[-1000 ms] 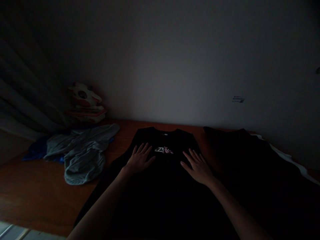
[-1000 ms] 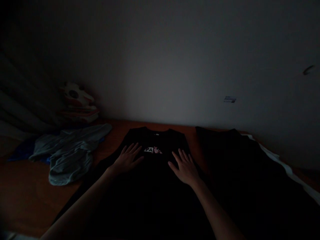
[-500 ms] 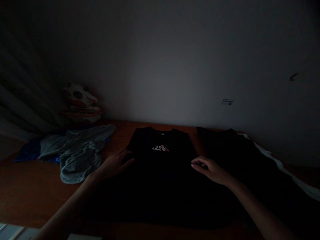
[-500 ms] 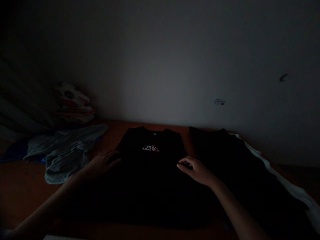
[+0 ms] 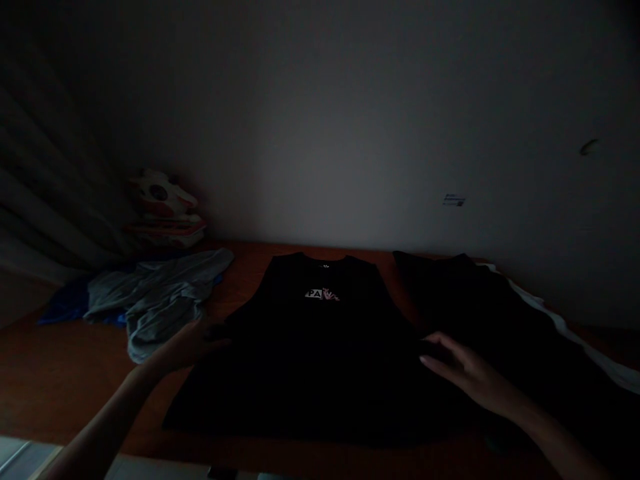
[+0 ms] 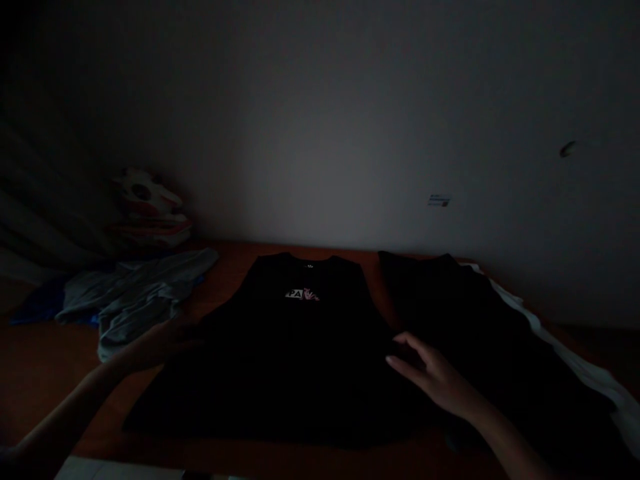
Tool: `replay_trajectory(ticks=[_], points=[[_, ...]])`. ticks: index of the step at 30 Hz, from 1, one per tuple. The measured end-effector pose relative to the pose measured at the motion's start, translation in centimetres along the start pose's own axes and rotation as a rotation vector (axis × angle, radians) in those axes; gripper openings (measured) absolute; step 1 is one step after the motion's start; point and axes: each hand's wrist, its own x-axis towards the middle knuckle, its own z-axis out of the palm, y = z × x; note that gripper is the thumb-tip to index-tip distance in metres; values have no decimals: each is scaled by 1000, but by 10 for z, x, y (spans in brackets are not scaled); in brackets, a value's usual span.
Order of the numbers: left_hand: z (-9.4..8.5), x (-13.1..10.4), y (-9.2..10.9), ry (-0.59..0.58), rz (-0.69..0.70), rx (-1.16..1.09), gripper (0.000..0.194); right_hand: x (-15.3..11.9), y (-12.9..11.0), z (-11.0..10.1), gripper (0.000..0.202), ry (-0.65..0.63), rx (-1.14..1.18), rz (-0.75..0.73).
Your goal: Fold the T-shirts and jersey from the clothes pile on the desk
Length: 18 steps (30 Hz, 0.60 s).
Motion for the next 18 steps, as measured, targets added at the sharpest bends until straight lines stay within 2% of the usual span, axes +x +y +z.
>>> replay_trajectory(ticks=[5, 7, 10, 13, 16, 18], points=[[-23, -14, -4, -35, 30, -217, 36, -6, 1, -7, 52, 125, 435, 198], [-32, -19, -7, 5, 81, -333, 32, -4, 3, -9, 44, 178, 595, 171], [-44, -20, -9, 168, 144, -516, 34, 3, 5, -13, 40, 335, 736, 76], [-51, -13, -4, 275, 107, -671, 41, 14, 5, -18, 34, 454, 766, 53], [-51, 2, 8, 338, 69, -765, 51, 26, 1, -18, 34, 452, 689, 33], [-49, 13, 15, 361, 70, -763, 58, 34, -2, -18, 42, 394, 575, 43]])
